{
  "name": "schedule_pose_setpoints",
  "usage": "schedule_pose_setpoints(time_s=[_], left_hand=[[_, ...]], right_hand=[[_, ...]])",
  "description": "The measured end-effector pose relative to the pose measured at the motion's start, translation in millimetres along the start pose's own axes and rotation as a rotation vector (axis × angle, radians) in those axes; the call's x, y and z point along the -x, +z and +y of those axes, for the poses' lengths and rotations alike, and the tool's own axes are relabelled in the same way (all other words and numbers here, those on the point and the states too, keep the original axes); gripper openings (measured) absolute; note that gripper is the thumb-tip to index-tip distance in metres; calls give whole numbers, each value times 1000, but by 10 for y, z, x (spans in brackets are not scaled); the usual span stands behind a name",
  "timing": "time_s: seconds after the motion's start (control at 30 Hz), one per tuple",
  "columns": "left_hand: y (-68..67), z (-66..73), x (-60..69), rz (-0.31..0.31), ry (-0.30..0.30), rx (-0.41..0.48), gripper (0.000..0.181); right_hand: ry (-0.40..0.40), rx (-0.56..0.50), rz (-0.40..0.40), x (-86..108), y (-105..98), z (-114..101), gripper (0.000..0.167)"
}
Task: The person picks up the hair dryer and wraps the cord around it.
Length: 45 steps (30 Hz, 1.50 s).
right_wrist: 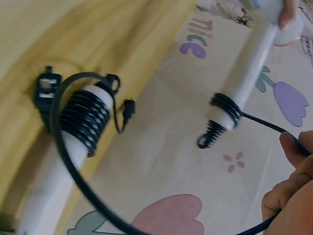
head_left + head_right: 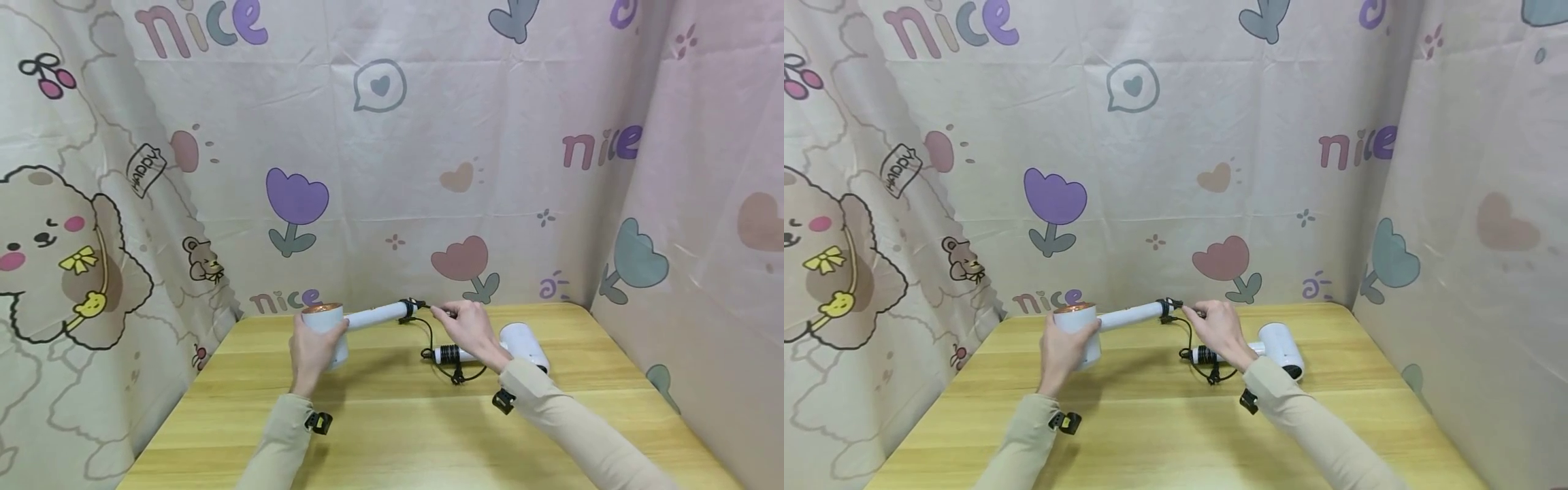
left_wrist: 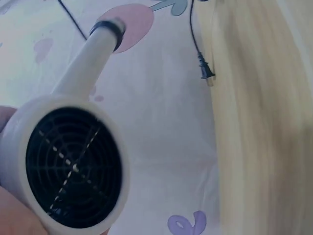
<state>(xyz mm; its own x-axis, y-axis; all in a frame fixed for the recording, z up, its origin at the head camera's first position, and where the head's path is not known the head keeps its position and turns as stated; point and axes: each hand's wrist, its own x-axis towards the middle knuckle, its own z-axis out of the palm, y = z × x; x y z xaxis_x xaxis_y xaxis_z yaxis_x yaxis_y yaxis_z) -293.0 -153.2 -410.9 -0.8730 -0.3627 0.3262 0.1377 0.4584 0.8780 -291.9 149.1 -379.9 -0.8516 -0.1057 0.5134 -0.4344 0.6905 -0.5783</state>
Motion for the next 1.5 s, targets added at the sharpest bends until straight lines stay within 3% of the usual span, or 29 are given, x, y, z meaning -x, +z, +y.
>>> schedule_pose_setpoints(time_s=[0.17, 0.3, 0.5, 0.63, 0.83, 0.93, 1.1, 1.33, 1.5], left_hand=[[72, -33, 40, 107, 33, 33, 91], [101, -46, 45, 134, 8, 84, 89], [102, -48, 51, 74, -130, 278, 90], [131, -30, 53, 57, -164, 386, 83], [201, -54, 66, -44, -299, 590, 74], [202, -88, 86, -73, -383, 635, 72], [189, -117, 115, -113, -465, 691, 70], [161, -150, 113, -131, -514, 791, 62], [127, -185, 82, -185, -515, 788, 57]], right_hand=[[17, -61, -54, 96, 73, 57, 24], [2, -70, -97, 137, 128, 123, 23], [-2, -117, -159, 157, 177, 195, 23], [-9, -152, -178, 150, 184, 221, 24], [21, -212, -219, 172, 200, 286, 25], [36, -237, -253, 187, 218, 304, 26], [72, -303, -295, 204, 212, 302, 29], [90, -390, -340, 233, 201, 378, 30], [228, -425, -349, 180, 209, 514, 29]])
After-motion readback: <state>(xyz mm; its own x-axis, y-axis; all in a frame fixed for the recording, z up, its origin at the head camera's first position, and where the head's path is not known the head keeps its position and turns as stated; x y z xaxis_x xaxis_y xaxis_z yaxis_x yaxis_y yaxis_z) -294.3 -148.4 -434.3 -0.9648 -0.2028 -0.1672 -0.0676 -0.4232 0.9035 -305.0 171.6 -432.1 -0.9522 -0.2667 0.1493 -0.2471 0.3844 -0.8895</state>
